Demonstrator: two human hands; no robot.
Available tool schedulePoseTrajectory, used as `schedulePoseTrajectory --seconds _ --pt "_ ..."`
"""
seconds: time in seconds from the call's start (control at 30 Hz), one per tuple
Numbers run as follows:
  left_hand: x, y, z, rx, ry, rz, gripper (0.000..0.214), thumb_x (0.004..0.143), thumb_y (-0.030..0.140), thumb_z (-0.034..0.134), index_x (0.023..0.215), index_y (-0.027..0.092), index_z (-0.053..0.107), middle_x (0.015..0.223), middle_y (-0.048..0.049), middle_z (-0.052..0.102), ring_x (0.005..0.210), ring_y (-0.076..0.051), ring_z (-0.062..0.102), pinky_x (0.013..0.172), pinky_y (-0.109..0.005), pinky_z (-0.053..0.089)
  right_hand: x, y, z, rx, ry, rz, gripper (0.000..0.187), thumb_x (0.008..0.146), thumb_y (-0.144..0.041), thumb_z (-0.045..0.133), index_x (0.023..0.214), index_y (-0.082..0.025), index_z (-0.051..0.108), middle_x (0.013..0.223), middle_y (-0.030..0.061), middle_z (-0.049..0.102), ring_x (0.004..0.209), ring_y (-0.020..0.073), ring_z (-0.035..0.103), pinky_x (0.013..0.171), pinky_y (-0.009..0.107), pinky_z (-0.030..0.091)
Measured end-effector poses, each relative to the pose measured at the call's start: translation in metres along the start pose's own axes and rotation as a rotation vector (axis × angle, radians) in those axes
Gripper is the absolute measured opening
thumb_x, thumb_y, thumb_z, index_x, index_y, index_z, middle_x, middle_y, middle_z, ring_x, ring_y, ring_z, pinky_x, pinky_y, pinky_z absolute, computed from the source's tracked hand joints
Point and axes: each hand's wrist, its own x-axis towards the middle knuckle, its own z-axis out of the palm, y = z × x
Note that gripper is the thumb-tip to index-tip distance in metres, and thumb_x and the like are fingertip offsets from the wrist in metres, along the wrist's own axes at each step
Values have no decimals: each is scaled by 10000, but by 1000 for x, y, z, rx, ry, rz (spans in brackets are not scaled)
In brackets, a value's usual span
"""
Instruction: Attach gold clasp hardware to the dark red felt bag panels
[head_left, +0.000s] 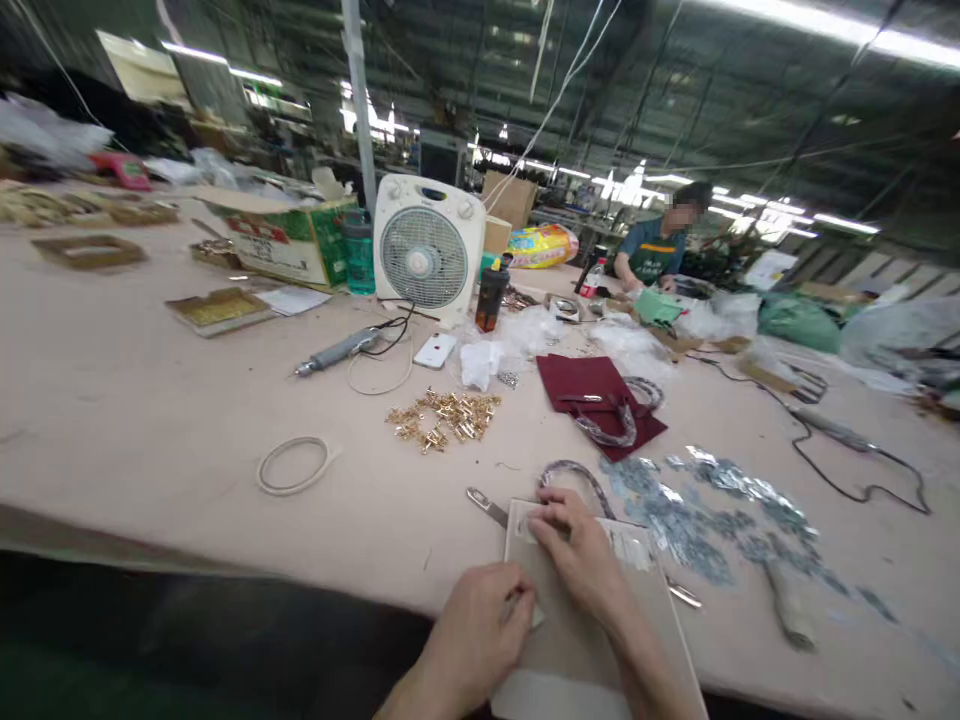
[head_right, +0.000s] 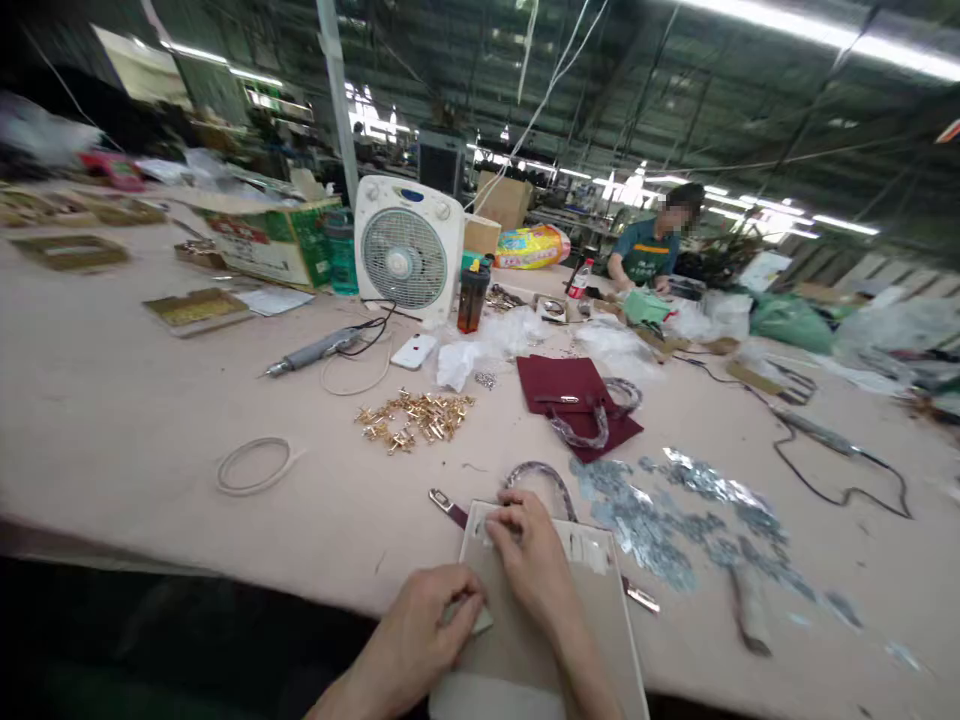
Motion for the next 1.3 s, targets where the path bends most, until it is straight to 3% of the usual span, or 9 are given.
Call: schedulePoseTrajectory --seconds 0.47,0.63,0.9,1.03,1.17,1.3 --pt "-1 2 -1 -5 -19 -23 218 934 238 515 820 203 697 801 -19 719 801 -178 654 690 -256 411 -5 -5 4 -135 51 -42 84 882 -269 688 945 -237 733 1288 89 646 1260 285 589 1103 445 454" --pt "1 2 0 -23 -28 -22 239 938 267 495 807 195 682 788 -35 708 749 -180 647 655 -252 430 -1 0 5 -202 106 -43 357 861 -286 742 1208 -240 674 1259 81 678 1208 284 621 1079 440 478" --pt "0 -3 3 -170 -64 -86 287 963 370 488 906 188 702 805 -23 677 572 -133 617 533 -226 438 7 6 9 -293 143 -88 32 943 -293 717 955 -268 733 1069 25 731 1052 252 656 956 386 496" --pt "-2 -8 3 -313 -79 -105 297 946 411 535 984 175 710 850 -29 694 542 -114 598 519 -218 458 3 3 14 -397 214 -136 110 998 -309 650 926 -268 724 974 21 742 968 252 653 883 378 493" --pt "-10 -19 -11 -404 8 -127 398 926 484 593 1130 159 700 825 -33 708 523 -106 563 528 -224 470 0 3 19 -442 270 -175 156 1026 -306 587 950 -269 717 985 27 747 973 251 663 878 377 499" --pt "-28 -35 -56 -296 226 -143 489 911 511 617 1223 144 702 835 -43 705 567 -120 562 578 -244 501 -5 12 20 -451 290 -238 257 1052 -411 514 1016 -254 714 1051 54 753 1014 266 676 914 413 512"
